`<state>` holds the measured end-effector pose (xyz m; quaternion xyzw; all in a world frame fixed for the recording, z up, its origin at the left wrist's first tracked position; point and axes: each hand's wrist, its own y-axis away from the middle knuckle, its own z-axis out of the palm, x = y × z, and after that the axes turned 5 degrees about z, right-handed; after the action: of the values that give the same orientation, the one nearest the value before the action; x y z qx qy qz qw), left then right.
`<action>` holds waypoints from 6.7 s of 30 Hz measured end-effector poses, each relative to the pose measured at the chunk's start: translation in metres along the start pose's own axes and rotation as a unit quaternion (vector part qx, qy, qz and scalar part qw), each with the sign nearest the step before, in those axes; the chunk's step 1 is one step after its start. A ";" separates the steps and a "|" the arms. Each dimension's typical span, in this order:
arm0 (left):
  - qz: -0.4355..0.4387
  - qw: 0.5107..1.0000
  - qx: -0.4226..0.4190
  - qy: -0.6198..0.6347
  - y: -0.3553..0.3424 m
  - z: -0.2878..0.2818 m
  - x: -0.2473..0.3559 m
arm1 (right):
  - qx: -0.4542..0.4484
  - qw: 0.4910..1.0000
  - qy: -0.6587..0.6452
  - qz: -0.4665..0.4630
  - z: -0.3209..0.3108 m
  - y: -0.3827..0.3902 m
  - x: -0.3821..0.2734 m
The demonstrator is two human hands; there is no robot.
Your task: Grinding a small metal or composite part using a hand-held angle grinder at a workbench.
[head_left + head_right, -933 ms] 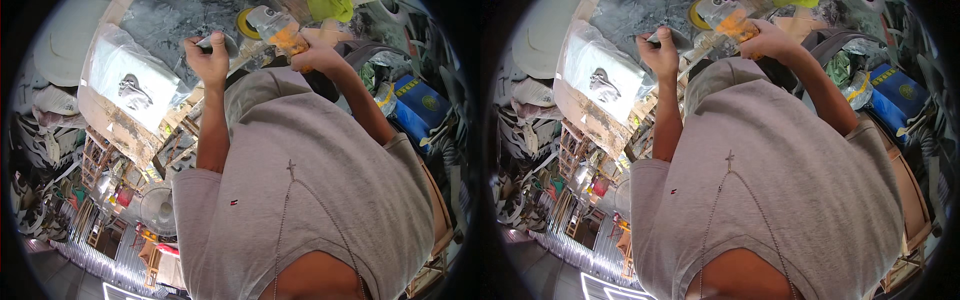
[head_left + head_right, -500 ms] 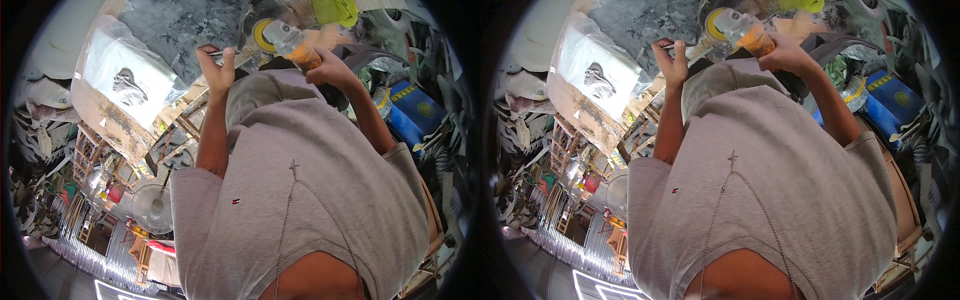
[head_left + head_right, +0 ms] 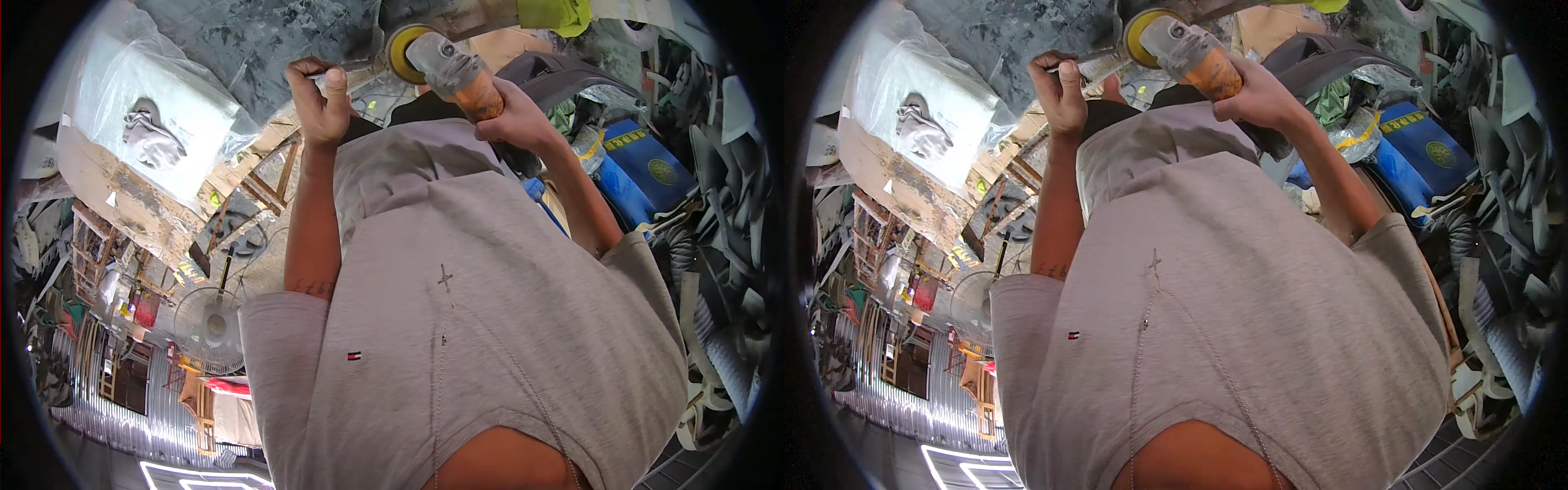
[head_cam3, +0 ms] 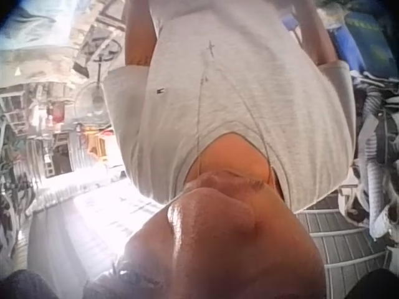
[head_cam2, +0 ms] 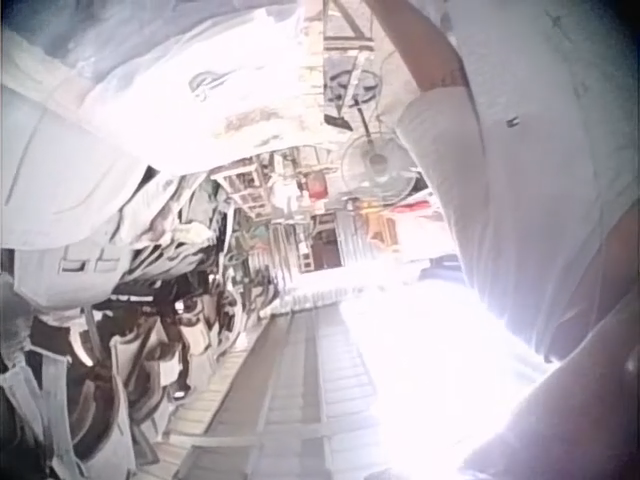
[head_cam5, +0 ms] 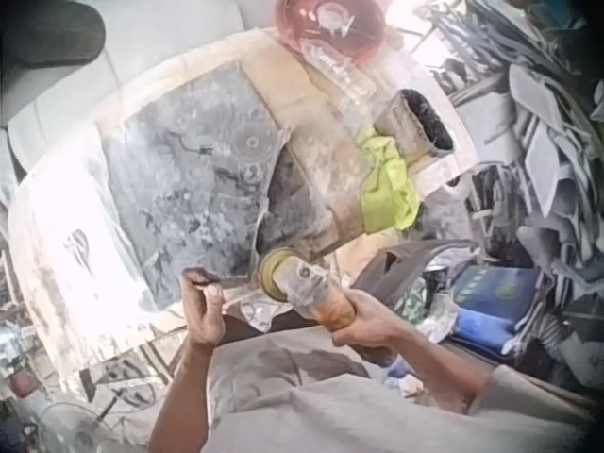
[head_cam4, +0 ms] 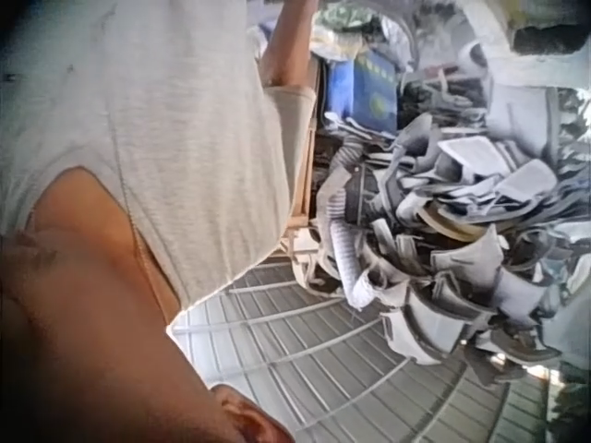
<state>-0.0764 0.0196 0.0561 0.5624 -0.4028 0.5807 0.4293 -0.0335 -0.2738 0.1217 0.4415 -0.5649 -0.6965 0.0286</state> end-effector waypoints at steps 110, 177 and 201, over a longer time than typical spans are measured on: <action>0.065 0.986 0.030 -0.154 -0.006 -0.009 -0.020 | 0.246 0.900 0.332 -0.139 0.053 -0.008 -0.018; 0.024 0.989 0.019 -0.142 0.005 -0.029 -0.013 | 0.303 0.885 0.311 -0.166 0.063 -0.025 -0.024; 0.126 0.967 0.009 -0.223 0.006 -0.016 -0.004 | 0.293 0.904 0.280 -0.138 0.055 -0.022 -0.019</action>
<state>-0.0869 0.0332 0.0514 0.6264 -0.5508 0.4932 0.2470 -0.0479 -0.2140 0.1132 0.6804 -0.6455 -0.3445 -0.0416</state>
